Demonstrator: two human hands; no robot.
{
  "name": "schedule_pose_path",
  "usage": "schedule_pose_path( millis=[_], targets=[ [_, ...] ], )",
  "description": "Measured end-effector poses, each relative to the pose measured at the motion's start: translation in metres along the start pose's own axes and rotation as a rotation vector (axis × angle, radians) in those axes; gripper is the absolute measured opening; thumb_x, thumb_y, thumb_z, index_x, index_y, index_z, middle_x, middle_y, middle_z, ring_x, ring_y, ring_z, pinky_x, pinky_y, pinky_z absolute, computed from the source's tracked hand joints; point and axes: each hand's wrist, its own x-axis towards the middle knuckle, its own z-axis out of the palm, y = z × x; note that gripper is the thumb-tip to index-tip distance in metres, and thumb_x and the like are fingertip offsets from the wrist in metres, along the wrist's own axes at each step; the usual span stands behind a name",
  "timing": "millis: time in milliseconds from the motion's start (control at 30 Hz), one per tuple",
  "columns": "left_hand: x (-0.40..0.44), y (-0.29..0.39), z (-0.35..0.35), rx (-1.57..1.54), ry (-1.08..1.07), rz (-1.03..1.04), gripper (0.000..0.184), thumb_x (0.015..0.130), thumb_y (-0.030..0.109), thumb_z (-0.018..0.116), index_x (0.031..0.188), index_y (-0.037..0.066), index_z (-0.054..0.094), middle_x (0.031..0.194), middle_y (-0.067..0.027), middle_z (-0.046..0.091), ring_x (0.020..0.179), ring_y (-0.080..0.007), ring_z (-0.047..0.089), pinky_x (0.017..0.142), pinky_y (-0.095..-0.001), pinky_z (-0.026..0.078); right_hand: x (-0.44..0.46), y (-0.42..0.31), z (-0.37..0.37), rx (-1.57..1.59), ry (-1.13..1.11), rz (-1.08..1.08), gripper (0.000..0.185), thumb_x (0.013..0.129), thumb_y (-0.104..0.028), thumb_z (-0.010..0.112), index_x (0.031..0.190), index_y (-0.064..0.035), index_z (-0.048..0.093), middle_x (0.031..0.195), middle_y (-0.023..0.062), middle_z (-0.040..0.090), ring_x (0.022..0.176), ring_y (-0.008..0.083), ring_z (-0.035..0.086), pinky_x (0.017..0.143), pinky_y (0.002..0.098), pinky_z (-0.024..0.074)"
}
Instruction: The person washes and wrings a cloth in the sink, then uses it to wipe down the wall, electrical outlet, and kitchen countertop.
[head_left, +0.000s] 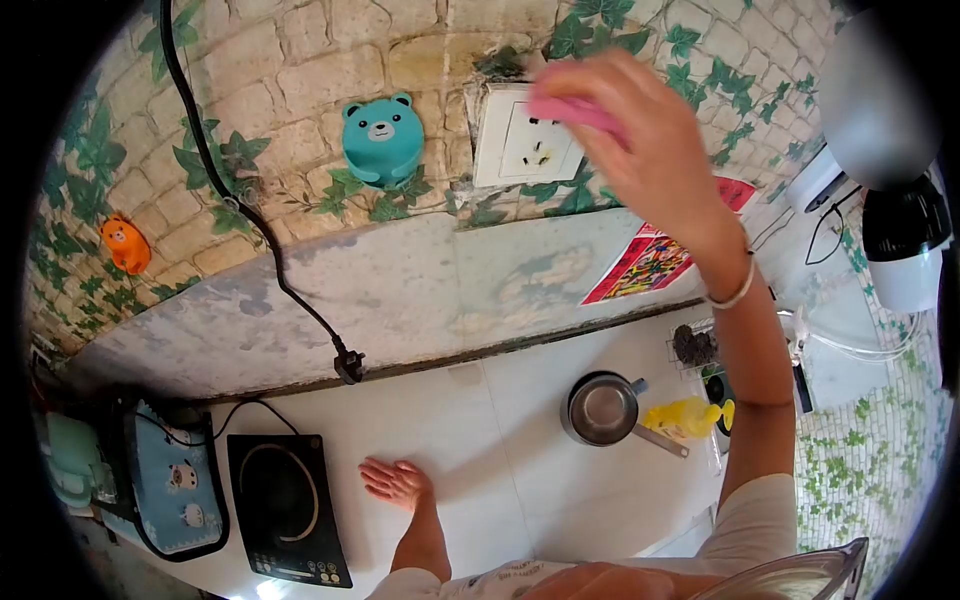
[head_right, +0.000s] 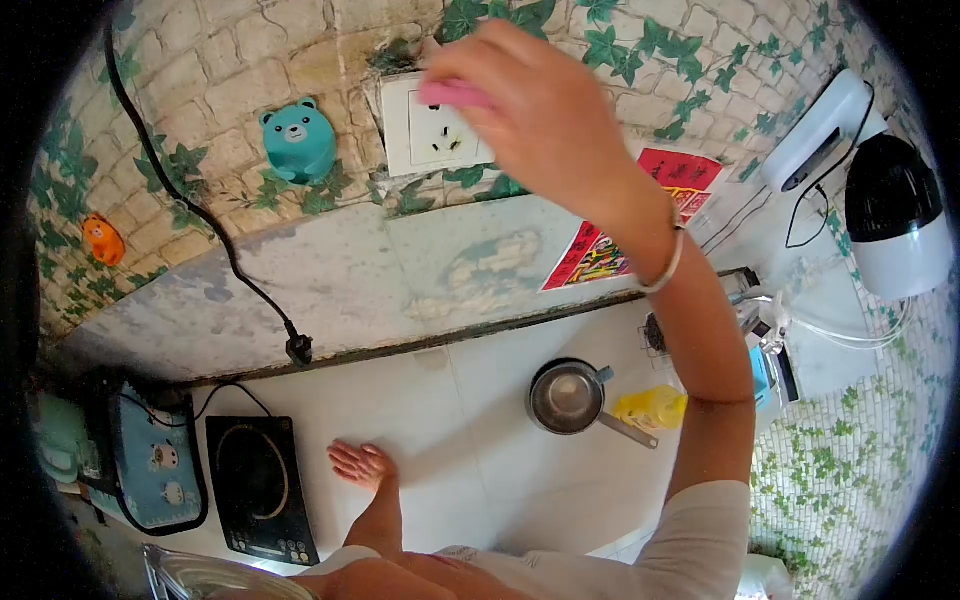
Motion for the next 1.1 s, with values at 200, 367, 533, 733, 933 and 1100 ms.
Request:
schedule_pose_path(
  millis=[200, 367, 533, 733, 933, 1100],
  targets=[
    [-0.001, -0.002, 0.007, -0.029, 0.049, 0.021, 0.059, 0.087, 0.030, 0.030, 0.138, 0.000, 0.019, 0.145, -0.0184, 0.016, 0.134, -0.0311, 0.015, 0.108, -0.0465, 0.012, 0.021, -0.016, -0.010, 0.008, -0.144, 0.071, 0.018, 0.076, -0.007, 0.059, 0.093, -0.0093, 0.058, 0.085, 0.0067, 0.057, 0.074, 0.0252, 0.057, 0.062, 0.0307, 0.0455],
    [0.002, 0.001, 0.002, -0.051, 0.012, 0.018, 0.060, 0.087, 0.029, 0.030, 0.138, 0.000, 0.020, 0.144, -0.0185, 0.016, 0.134, -0.0310, 0.015, 0.108, -0.0468, 0.012, 0.022, -0.018, -0.016, -0.008, -0.116, 0.146, 0.013, 0.079, -0.011, 0.056, 0.091, -0.0074, 0.059, 0.079, 0.0077, 0.058, 0.071, 0.0264, 0.056, 0.061, 0.0324, 0.0455],
    [-0.004, 0.001, -0.004, -0.069, 0.031, 0.011, 0.060, 0.086, 0.029, 0.031, 0.137, 0.000, 0.020, 0.144, -0.0186, 0.016, 0.134, -0.0306, 0.015, 0.108, -0.0464, 0.011, 0.022, -0.010, -0.010, -0.115, -0.175, 0.144, 0.014, 0.079, -0.012, 0.056, 0.092, -0.0065, 0.059, 0.081, 0.0070, 0.059, 0.071, 0.0242, 0.057, 0.062, 0.0314, 0.0455],
    [0.003, 0.003, -0.007, -0.054, -0.008, 0.005, 0.060, 0.086, 0.029, 0.031, 0.137, -0.001, 0.021, 0.144, -0.0184, 0.017, 0.134, -0.0308, 0.015, 0.108, -0.0466, 0.012, -0.010, 0.009, -0.024, -0.092, -0.120, 0.299, 0.012, 0.077, -0.021, 0.061, 0.083, -0.0106, 0.058, 0.078, 0.0051, 0.058, 0.068, 0.0263, 0.058, 0.056, 0.0348, 0.0456],
    [0.002, 0.004, -0.001, -0.030, 0.043, 0.002, 0.061, 0.087, 0.032, 0.029, 0.138, 0.000, 0.020, 0.144, -0.0181, 0.017, 0.134, -0.0309, 0.014, 0.108, -0.0464, 0.012, 0.010, -0.020, 0.034, -0.208, 0.149, 0.128, 0.014, 0.075, -0.023, 0.063, 0.082, -0.0117, 0.057, 0.076, 0.0052, 0.056, 0.065, 0.0240, 0.058, 0.053, 0.0341, 0.0452],
    [0.006, 0.005, -0.005, -0.048, -0.006, 0.006, 0.061, 0.087, 0.032, 0.029, 0.138, 0.000, 0.020, 0.144, -0.0184, 0.018, 0.133, -0.0313, 0.016, 0.108, -0.0464, 0.011, 0.020, -0.021, 0.003, -0.109, -0.019, 0.118, 0.012, 0.073, -0.011, 0.063, 0.084, -0.0096, 0.058, 0.080, 0.0038, 0.058, 0.067, 0.0237, 0.057, 0.055, 0.0295, 0.0451]
  ],
)
